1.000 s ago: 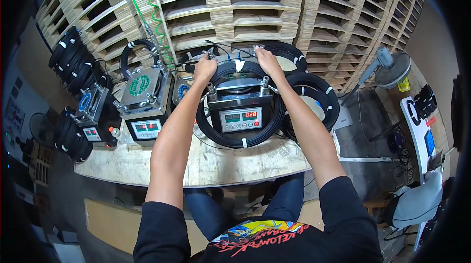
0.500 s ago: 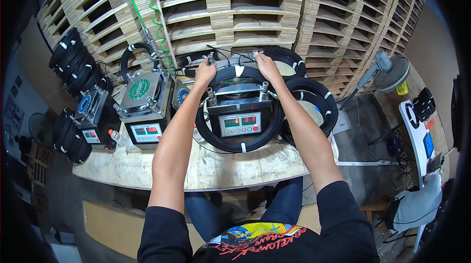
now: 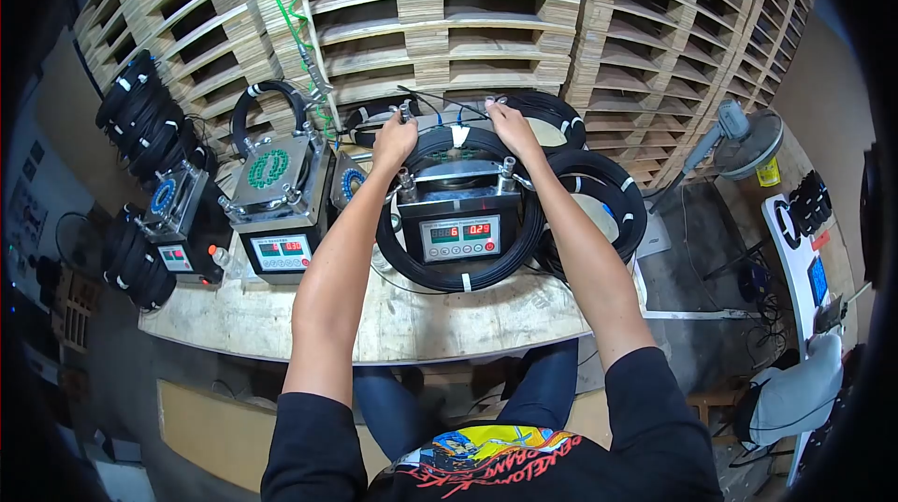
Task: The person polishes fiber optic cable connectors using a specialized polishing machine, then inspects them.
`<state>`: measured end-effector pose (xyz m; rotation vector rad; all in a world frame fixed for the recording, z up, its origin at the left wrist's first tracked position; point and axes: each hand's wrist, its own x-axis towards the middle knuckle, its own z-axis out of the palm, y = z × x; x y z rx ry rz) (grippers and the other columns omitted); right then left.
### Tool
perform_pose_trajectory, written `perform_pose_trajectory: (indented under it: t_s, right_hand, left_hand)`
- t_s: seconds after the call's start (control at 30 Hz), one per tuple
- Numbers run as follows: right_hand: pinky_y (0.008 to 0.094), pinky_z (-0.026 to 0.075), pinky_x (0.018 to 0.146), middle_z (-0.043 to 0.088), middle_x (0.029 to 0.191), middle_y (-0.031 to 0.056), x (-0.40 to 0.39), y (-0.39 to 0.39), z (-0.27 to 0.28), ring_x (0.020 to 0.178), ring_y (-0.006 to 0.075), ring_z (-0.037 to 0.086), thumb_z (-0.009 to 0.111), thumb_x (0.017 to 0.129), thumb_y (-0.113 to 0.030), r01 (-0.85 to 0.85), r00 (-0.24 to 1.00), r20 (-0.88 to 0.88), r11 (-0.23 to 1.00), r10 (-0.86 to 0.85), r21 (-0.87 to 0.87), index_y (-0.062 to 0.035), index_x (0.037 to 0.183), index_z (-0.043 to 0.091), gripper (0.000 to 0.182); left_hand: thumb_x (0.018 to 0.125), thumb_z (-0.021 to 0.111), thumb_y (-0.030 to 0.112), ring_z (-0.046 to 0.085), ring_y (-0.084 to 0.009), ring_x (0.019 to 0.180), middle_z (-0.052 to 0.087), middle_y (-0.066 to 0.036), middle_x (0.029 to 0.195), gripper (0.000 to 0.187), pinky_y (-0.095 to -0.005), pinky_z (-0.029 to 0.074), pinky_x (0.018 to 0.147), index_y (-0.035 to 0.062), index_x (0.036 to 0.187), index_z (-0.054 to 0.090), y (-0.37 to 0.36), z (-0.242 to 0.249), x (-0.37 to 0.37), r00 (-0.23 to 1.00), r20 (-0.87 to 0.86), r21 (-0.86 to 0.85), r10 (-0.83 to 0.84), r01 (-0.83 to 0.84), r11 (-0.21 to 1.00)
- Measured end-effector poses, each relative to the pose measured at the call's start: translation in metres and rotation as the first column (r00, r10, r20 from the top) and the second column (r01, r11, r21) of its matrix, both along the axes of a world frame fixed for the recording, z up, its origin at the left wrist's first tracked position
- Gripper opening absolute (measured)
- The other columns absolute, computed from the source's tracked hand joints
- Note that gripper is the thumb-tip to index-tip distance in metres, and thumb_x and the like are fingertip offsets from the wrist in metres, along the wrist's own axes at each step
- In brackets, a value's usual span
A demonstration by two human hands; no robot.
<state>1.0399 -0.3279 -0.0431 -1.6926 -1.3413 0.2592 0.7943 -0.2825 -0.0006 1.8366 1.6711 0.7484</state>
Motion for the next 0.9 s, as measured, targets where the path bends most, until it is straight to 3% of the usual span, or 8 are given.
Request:
perform_pose_trajectory:
  t_s: [0.1,0.23,0.3,0.43,0.5,0.63,0.9]
  right_hand:
    - [0.0424,0.047,0.094,0.068,0.108,0.0271,-0.001,-0.002,0.002,0.108,0.0436,0.063,0.04,0.101,-0.052,0.025,0.999,-0.031,0.997,-0.027,-0.066,-0.004,0.118,0.067,0.057]
    - [0.0438,0.046,0.099,0.066,0.114,0.0277,-0.01,-0.015,0.016,0.114,0.0455,0.06,0.039,0.101,-0.053,0.069,0.997,0.041,0.996,-0.066,-0.062,-0.0073,0.121,0.067,0.058]
    - [0.0509,0.042,0.106,0.062,0.127,0.0262,-0.017,-0.031,0.033,0.123,0.0461,0.054,0.037,0.098,-0.059,0.071,0.997,0.021,0.978,-0.068,-0.196,-0.0105,0.131,0.063,0.064]
    - [0.0501,0.042,0.106,0.062,0.127,0.0261,-0.009,-0.016,0.019,0.123,0.0467,0.054,0.037,0.098,-0.057,0.091,0.996,0.033,0.984,-0.087,-0.153,-0.011,0.132,0.062,0.062]
    - [0.0488,0.042,0.106,0.061,0.128,0.0262,-0.005,-0.011,0.015,0.123,0.0469,0.053,0.038,0.098,-0.056,-0.028,0.999,-0.036,0.994,0.024,-0.106,-0.0102,0.133,0.06,0.061]
    - [0.0468,0.041,0.107,0.06,0.13,0.0262,-0.002,-0.011,0.014,0.125,0.0465,0.052,0.04,0.098,-0.054,-0.055,0.997,-0.069,0.99,0.046,-0.127,-0.0081,0.134,0.059,0.061]
    - [0.0484,0.041,0.107,0.061,0.129,0.0276,-0.005,-0.01,0.011,0.125,0.0453,0.054,0.042,0.096,-0.057,0.024,0.998,-0.05,0.994,-0.03,-0.109,-0.0098,0.136,0.059,0.064]
  left_hand:
    - [0.088,0.056,0.037,0.055,-0.0427,0.125,0.059,-0.029,0.131,0.064,-0.0454,0.042,0.107,0.0114,0.146,0.048,0.007,-0.007,-0.001,0.998,0.048,0.077,-0.049,0.045,0.996]
    - [0.087,0.056,0.038,0.055,-0.0427,0.125,0.059,-0.029,0.13,0.065,-0.045,0.042,0.107,0.0108,0.146,0.048,0.011,-0.009,-0.001,0.997,0.061,0.063,-0.057,0.053,0.997]
    - [0.087,0.055,0.04,0.055,-0.0421,0.126,0.059,-0.029,0.132,0.066,-0.0448,0.041,0.107,0.0117,0.147,0.047,0.008,-0.008,-0.001,0.997,0.064,0.05,-0.053,0.05,0.998]
    - [0.087,0.054,0.043,0.053,-0.0416,0.128,0.056,-0.028,0.135,0.068,-0.0446,0.04,0.109,0.0138,0.148,0.045,0.001,-0.001,0.002,0.999,0.035,0.003,-0.013,0.013,1.0]
    - [0.088,0.052,0.044,0.052,-0.0414,0.13,0.054,-0.027,0.139,0.069,-0.0444,0.039,0.111,0.0159,0.15,0.044,0.0,0.0,0.001,1.0,0.005,-0.024,0.003,-0.003,1.0]
    - [0.088,0.052,0.045,0.05,-0.0414,0.131,0.053,-0.026,0.14,0.069,-0.0445,0.039,0.111,0.0173,0.15,0.043,-0.001,0.002,0.001,1.0,-0.028,-0.03,0.008,-0.009,1.0]
    - [0.085,0.059,0.039,0.053,-0.0424,0.128,0.055,-0.032,0.134,0.069,-0.0433,0.041,0.109,0.0058,0.145,0.048,0.016,-0.009,-0.001,0.995,0.041,0.069,-0.095,0.092,0.993]
